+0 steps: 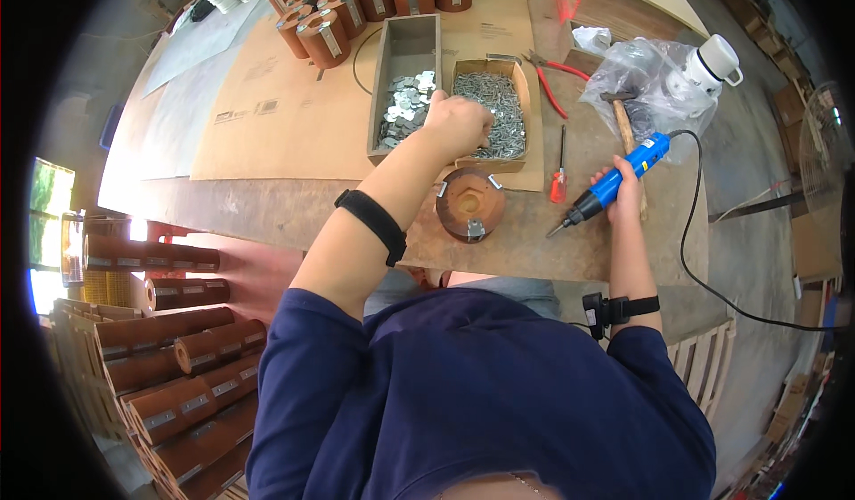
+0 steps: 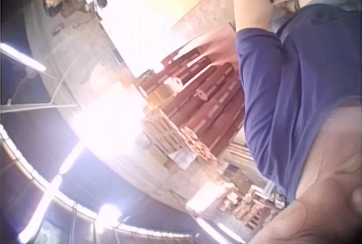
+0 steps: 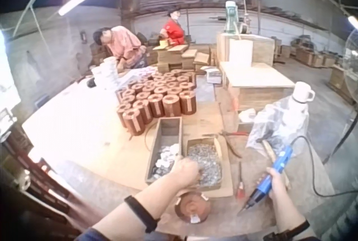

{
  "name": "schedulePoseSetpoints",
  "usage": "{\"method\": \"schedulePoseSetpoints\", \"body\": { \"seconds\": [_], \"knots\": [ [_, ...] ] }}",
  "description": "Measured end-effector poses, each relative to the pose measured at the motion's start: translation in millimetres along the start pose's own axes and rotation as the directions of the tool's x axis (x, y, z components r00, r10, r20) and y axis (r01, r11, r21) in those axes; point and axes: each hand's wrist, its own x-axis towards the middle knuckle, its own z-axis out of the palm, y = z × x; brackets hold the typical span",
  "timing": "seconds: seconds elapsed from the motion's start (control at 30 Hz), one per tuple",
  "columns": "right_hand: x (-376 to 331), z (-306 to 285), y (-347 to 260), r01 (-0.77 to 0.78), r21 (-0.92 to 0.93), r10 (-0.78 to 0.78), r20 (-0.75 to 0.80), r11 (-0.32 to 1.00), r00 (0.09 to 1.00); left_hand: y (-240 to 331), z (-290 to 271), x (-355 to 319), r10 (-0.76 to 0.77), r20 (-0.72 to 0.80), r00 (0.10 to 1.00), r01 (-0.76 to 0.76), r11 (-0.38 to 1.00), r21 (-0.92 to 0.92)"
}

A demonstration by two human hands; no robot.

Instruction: Assembling metal brackets onto circular wooden bases using an electric screwdriver and a hammer.

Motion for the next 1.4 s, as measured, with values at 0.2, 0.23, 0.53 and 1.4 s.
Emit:
{"method": "schedulePoseSetpoints", "body": {
  "seconds": [0.2, 0.23, 0.53, 1.4],
  "knots": [
    [0, 1, -1, 0.009, -0.001, -0.009, -0.003, 1.0, 1.0, -1, 1, -10, -0.025, -0.322, 0.946, -0.007, 0.995, -0.097],
    [1, 0, 0, 0.001, 0.004, -0.001, 0.003, 1.0, 1.0, -1, 0, -11, -0.026, -0.326, 0.945, -0.006, 0.995, -0.095],
    [-7, 5, -17, -0.017, -0.01, 0.018, 0.092, 1.0, 0.996, 22, -25, -47, -0.23, -0.395, 0.889, -0.037, 0.824, -0.565],
    [-183, 111, -87, 0.367, 0.614, -0.713, 0.561, 0.699, 0.42, 54, 17, -149, -0.256, -0.114, 0.96, -0.244, -0.564, -0.789]
  ]
}}
